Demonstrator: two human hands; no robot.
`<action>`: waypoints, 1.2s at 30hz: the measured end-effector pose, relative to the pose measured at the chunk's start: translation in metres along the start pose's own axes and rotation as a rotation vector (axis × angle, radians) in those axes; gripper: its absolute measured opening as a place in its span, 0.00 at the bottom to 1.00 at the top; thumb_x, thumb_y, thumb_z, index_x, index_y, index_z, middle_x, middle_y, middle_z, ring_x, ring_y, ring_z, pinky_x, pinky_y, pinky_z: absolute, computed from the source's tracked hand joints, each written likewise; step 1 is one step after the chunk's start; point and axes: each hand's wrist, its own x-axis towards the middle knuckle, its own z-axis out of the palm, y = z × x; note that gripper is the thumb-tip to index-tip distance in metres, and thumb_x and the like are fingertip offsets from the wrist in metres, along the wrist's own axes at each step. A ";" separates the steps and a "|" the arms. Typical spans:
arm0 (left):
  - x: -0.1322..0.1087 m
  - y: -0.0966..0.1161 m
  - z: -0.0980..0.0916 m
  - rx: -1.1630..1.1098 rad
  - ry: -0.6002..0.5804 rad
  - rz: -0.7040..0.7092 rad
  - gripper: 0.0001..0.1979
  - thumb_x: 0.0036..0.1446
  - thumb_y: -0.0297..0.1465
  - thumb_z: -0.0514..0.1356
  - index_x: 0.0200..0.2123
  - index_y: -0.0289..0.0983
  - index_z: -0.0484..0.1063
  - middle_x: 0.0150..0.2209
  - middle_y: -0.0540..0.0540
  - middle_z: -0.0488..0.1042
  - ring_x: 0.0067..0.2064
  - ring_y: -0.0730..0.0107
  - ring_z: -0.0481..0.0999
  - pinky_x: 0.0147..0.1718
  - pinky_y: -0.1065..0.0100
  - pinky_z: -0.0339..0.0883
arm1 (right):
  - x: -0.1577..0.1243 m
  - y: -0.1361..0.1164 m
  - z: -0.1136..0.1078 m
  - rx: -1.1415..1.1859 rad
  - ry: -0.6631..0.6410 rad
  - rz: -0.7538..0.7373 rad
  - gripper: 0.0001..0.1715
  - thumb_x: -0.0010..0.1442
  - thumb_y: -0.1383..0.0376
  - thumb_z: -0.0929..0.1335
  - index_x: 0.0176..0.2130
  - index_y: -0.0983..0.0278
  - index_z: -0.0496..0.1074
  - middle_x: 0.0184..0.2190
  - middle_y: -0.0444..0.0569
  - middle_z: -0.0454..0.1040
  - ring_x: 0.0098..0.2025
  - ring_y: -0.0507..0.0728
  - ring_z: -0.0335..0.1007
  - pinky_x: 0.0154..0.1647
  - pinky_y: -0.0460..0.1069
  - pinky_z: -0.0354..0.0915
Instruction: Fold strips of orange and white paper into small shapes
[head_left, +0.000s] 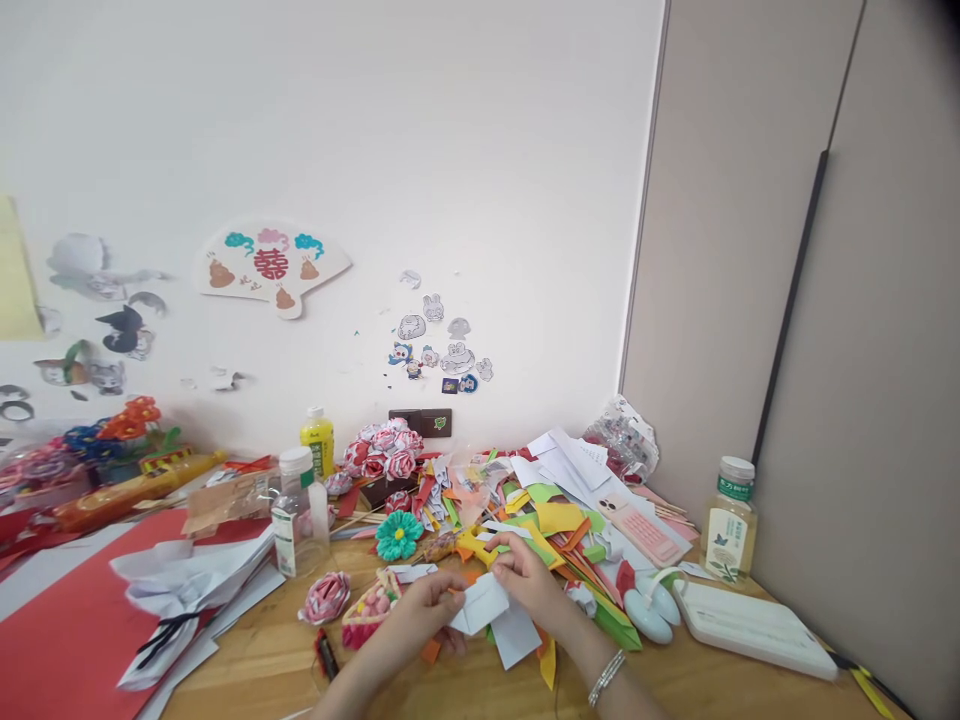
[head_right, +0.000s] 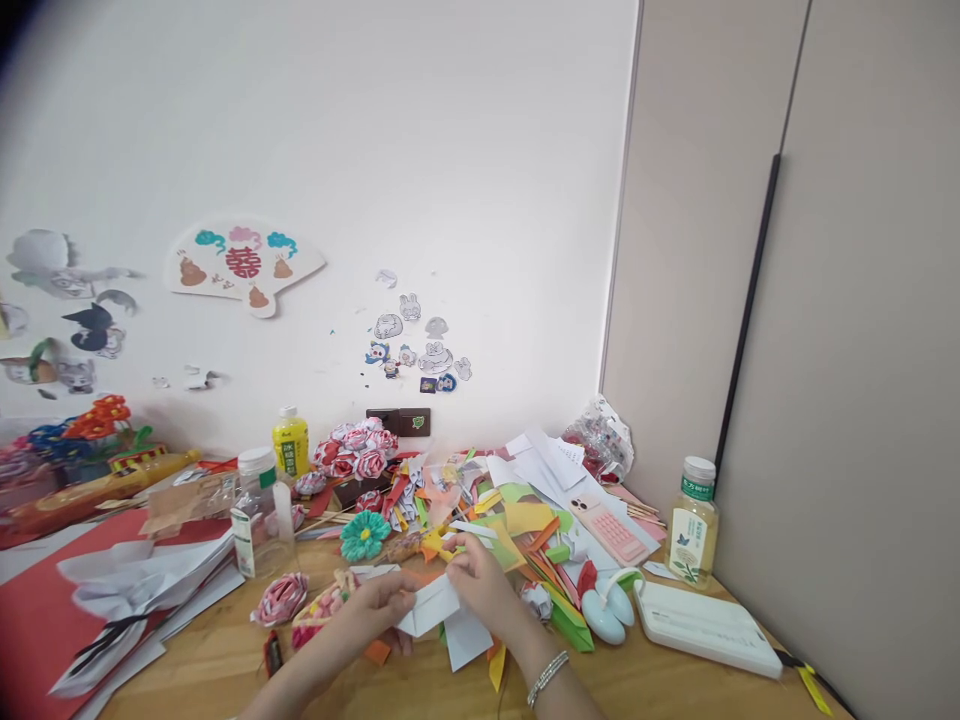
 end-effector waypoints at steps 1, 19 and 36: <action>0.000 -0.001 0.002 0.022 -0.006 -0.003 0.17 0.41 0.43 0.57 0.29 0.35 0.65 0.18 0.52 0.70 0.19 0.72 0.71 0.19 0.73 0.60 | 0.000 0.002 0.002 -0.024 0.012 -0.017 0.12 0.53 0.63 0.62 0.39 0.63 0.60 0.19 0.39 0.59 0.20 0.47 0.55 0.21 0.42 0.52; 0.015 -0.009 0.005 -0.178 0.266 -0.026 0.17 0.33 0.43 0.61 0.21 0.37 0.60 0.14 0.53 0.71 0.20 0.70 0.72 0.23 0.70 0.64 | 0.004 0.017 0.023 0.072 -0.052 -0.019 0.17 0.49 0.58 0.66 0.38 0.65 0.66 0.30 0.46 0.68 0.31 0.53 0.65 0.28 0.46 0.61; 0.012 -0.005 -0.003 -0.146 0.292 -0.011 0.15 0.35 0.37 0.62 0.20 0.36 0.60 0.15 0.54 0.69 0.17 0.74 0.70 0.18 0.73 0.63 | 0.003 0.007 -0.003 -0.040 -0.027 0.157 0.07 0.48 0.68 0.62 0.27 0.68 0.68 0.19 0.40 0.60 0.19 0.46 0.55 0.18 0.41 0.55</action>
